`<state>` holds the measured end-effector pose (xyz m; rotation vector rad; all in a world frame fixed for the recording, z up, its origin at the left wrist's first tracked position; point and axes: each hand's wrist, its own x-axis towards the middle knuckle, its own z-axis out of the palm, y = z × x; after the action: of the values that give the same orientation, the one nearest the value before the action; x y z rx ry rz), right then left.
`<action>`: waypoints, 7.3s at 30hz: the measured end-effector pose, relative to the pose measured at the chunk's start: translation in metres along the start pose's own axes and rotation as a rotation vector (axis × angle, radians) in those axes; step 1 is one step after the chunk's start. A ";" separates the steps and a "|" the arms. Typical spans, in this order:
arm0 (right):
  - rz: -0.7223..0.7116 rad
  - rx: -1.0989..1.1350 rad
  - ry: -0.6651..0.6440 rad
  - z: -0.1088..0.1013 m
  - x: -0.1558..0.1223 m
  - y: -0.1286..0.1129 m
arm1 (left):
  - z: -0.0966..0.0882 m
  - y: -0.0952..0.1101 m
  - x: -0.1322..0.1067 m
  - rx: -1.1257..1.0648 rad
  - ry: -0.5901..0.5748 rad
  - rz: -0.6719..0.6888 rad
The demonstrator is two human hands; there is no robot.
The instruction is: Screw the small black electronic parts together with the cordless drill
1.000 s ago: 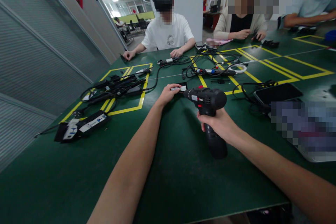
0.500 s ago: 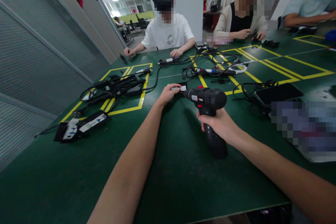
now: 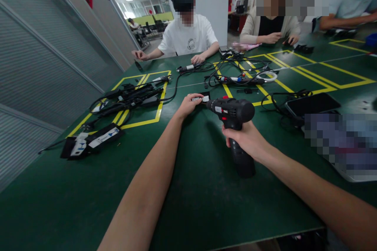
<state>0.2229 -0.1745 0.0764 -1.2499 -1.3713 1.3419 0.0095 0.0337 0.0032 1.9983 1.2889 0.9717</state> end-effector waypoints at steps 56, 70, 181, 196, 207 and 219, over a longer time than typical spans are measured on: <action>-0.002 0.014 -0.003 0.000 0.002 0.002 | -0.001 -0.003 0.000 0.000 -0.004 0.027; 0.003 -0.008 -0.012 -0.001 0.001 0.004 | -0.001 -0.002 0.001 0.002 -0.015 0.030; 0.024 0.040 0.014 0.001 0.000 0.004 | -0.004 -0.004 0.001 0.085 -0.038 0.103; 0.009 0.025 0.019 0.000 0.001 0.007 | -0.004 -0.003 0.001 0.119 -0.050 0.102; 0.013 -0.069 -0.023 0.003 -0.005 0.003 | -0.003 -0.007 0.001 0.111 -0.041 0.091; -0.151 -0.914 0.013 0.025 -0.034 0.005 | -0.003 -0.007 -0.005 0.079 -0.010 0.120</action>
<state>0.2048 -0.2125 0.0717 -1.6572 -2.1240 0.5721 0.0023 0.0318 -0.0018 2.1592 1.2310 0.9782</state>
